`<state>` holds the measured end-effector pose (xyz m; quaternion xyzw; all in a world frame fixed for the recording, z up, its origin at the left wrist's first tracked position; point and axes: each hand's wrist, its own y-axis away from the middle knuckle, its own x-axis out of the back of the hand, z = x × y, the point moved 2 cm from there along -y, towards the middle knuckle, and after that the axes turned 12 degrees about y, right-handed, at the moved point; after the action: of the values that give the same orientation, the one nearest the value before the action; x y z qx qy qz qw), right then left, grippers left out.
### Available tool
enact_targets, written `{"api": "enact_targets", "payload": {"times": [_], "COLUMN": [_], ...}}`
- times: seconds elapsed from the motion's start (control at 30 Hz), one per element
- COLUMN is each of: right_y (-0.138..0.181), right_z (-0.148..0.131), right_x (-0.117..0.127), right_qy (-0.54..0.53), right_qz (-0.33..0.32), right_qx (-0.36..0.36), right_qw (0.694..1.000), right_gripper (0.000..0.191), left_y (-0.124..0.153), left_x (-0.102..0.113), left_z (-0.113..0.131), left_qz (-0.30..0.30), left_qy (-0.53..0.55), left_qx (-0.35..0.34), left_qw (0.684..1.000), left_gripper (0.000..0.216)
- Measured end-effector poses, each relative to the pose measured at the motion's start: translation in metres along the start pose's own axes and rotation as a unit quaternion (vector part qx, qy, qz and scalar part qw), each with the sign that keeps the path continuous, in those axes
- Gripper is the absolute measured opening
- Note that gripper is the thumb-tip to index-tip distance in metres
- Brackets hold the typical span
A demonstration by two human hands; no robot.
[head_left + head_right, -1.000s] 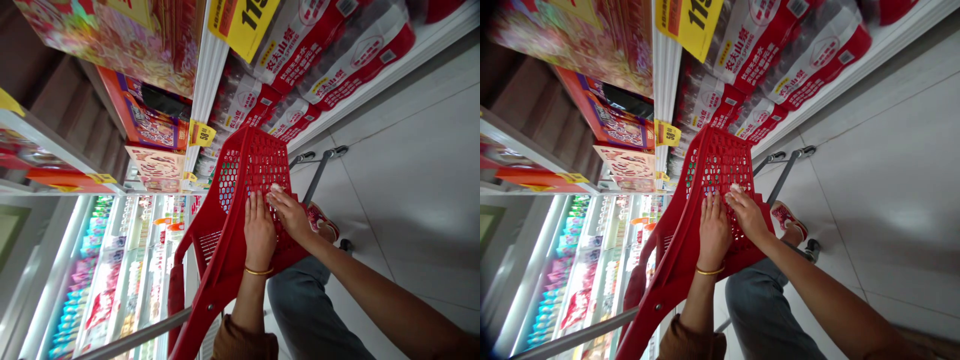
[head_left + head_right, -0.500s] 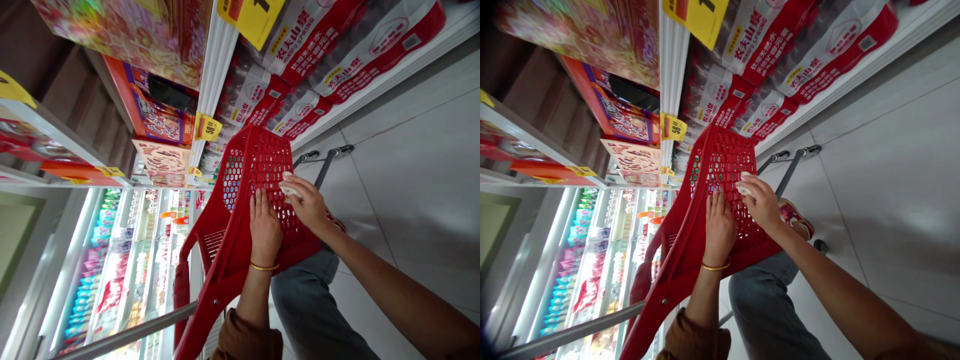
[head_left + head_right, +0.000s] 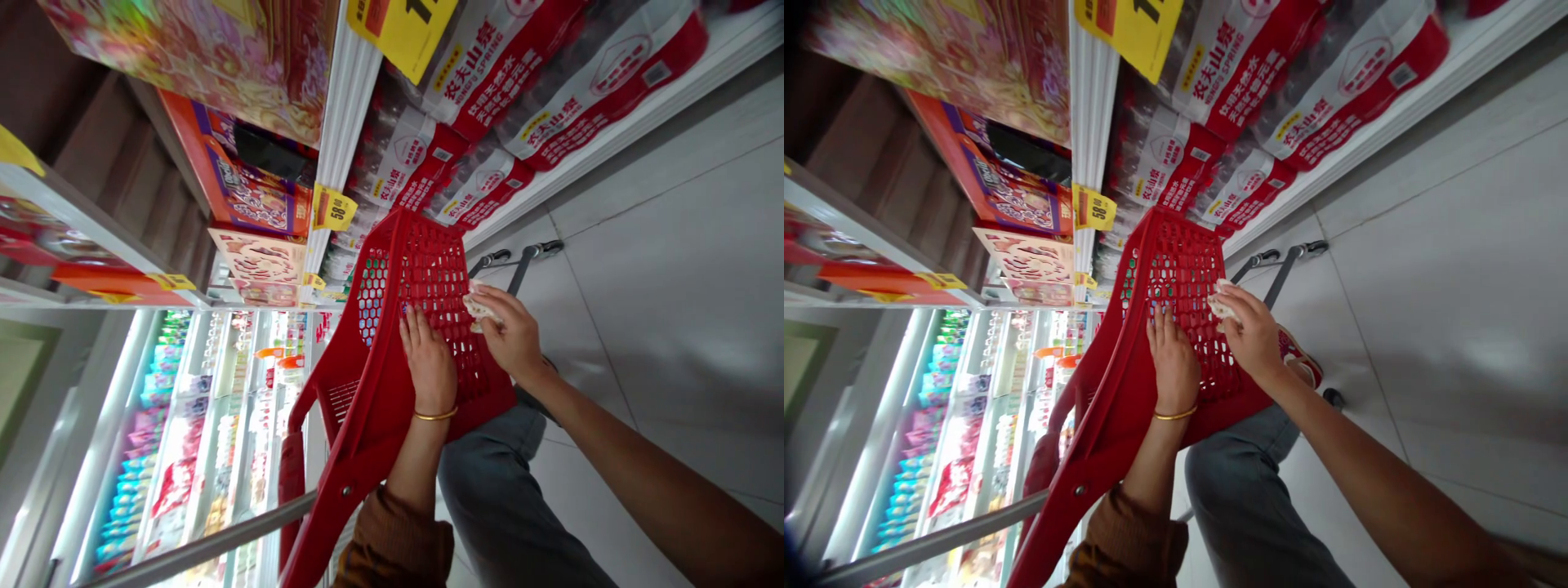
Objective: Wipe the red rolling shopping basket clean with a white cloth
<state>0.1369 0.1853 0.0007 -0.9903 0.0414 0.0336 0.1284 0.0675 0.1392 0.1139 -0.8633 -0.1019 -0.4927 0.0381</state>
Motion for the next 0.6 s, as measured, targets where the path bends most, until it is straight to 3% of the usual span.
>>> {"api": "enact_targets", "payload": {"times": [0.33, 0.6], "right_y": [0.019, 0.011], "right_z": [-0.003, -0.004], "right_x": [0.008, 0.014], "right_qy": [0.003, 0.025], "right_qz": [0.003, 0.035], "right_qx": [-0.006, 0.009], "right_qw": [1.000, 0.999], "right_gripper": [0.045, 0.051], "left_y": [0.011, 0.018], "left_x": [0.002, 0.014], "left_z": [0.006, 0.015], "left_qz": [0.029, 0.039], "left_qy": [0.039, 0.001], "left_qx": [-0.056, -0.135], "left_qw": [0.997, 0.990], "left_gripper": [0.050, 0.046]}}
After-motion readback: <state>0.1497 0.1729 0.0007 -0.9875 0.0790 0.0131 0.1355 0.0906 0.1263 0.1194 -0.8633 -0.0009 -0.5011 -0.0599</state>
